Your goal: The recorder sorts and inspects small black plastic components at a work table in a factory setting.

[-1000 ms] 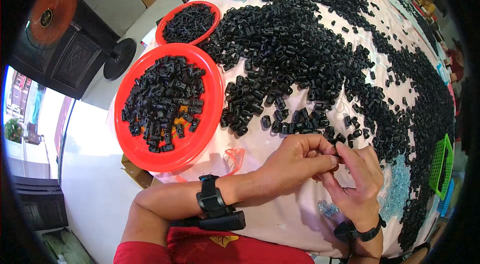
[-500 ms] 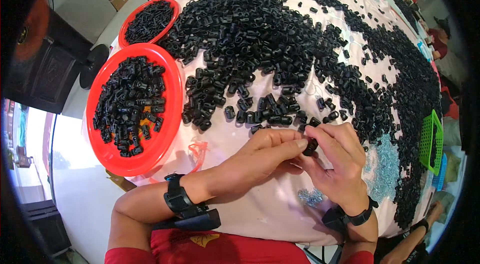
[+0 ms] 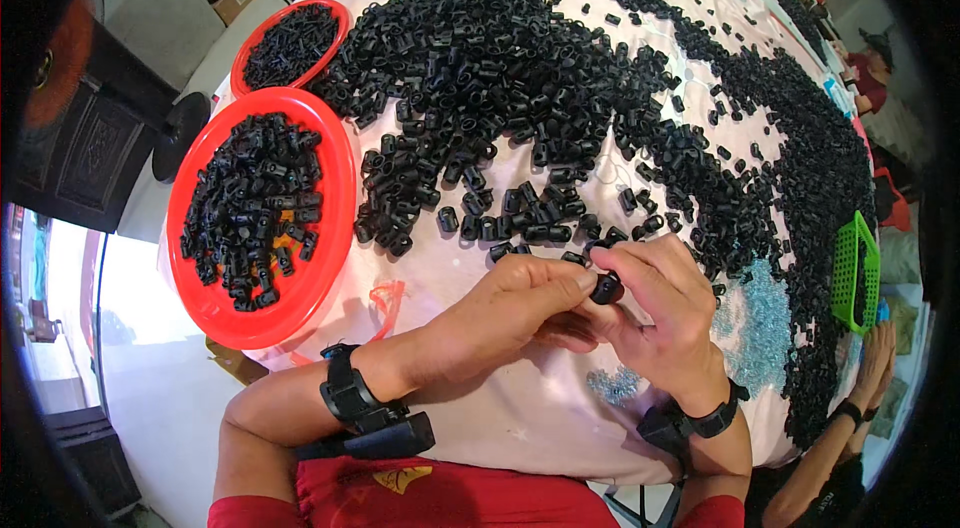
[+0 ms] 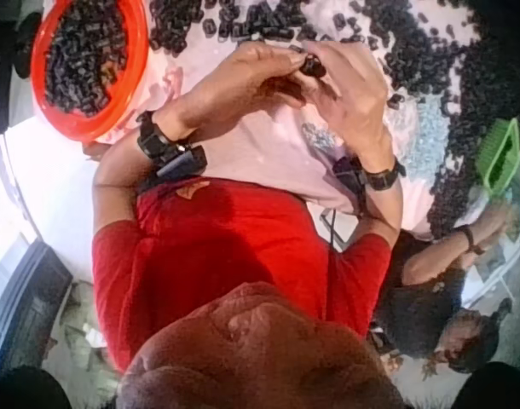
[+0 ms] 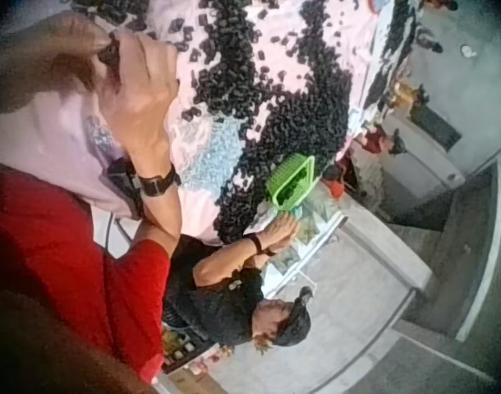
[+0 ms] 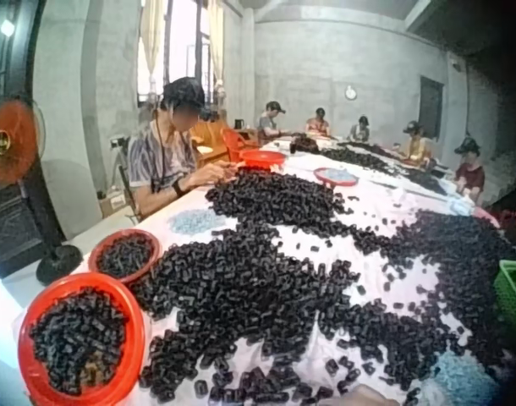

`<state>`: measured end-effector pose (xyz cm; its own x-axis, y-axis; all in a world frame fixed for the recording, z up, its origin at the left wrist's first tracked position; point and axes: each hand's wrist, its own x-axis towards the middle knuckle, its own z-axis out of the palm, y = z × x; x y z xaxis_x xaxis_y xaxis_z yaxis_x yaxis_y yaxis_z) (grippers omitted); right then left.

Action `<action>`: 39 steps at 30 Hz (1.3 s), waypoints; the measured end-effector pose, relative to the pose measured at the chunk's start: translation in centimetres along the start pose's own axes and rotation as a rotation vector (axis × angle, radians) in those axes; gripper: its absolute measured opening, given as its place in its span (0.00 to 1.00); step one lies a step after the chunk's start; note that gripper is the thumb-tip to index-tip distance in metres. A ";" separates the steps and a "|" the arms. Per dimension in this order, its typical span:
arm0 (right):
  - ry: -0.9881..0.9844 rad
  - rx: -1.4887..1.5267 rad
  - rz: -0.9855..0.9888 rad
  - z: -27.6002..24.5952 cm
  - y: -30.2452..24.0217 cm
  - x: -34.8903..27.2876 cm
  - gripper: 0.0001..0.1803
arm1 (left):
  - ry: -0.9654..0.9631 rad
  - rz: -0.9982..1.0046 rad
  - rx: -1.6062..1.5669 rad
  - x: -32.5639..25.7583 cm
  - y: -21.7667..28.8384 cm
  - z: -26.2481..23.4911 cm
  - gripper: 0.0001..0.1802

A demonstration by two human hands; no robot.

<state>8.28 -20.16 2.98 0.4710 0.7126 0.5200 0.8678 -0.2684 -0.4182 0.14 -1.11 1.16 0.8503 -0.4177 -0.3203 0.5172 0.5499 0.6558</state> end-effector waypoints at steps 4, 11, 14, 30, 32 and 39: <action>0.011 0.012 -0.032 0.5 -0.2 0.0 0.24 | 0.030 -0.002 -0.020 -0.6 0.6 0.2 0.19; -0.041 -0.019 -0.054 -0.5 -1.6 0.2 0.27 | -0.033 0.062 0.153 -1.0 -0.7 0.6 0.18; -0.099 0.059 0.055 -1.4 -2.1 0.3 0.26 | 0.065 0.084 0.093 -2.1 -0.6 1.1 0.18; -0.720 -0.006 0.396 -6.5 -1.2 0.0 0.08 | 0.354 0.689 -0.652 -14.5 5.8 -10.6 0.27; -0.802 0.018 0.357 -6.8 -1.0 -0.1 0.08 | 0.526 0.721 -0.415 -13.7 4.9 -8.5 0.21; -0.554 -0.124 0.327 -5.2 0.0 -1.0 0.07 | 0.153 -0.379 0.543 -9.6 1.2 0.9 0.15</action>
<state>8.62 -24.20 6.36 0.5908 0.8013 -0.0938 0.7213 -0.5767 -0.3836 -7.45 2.91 5.67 0.6451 -0.3813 -0.6622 0.6935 -0.0717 0.7169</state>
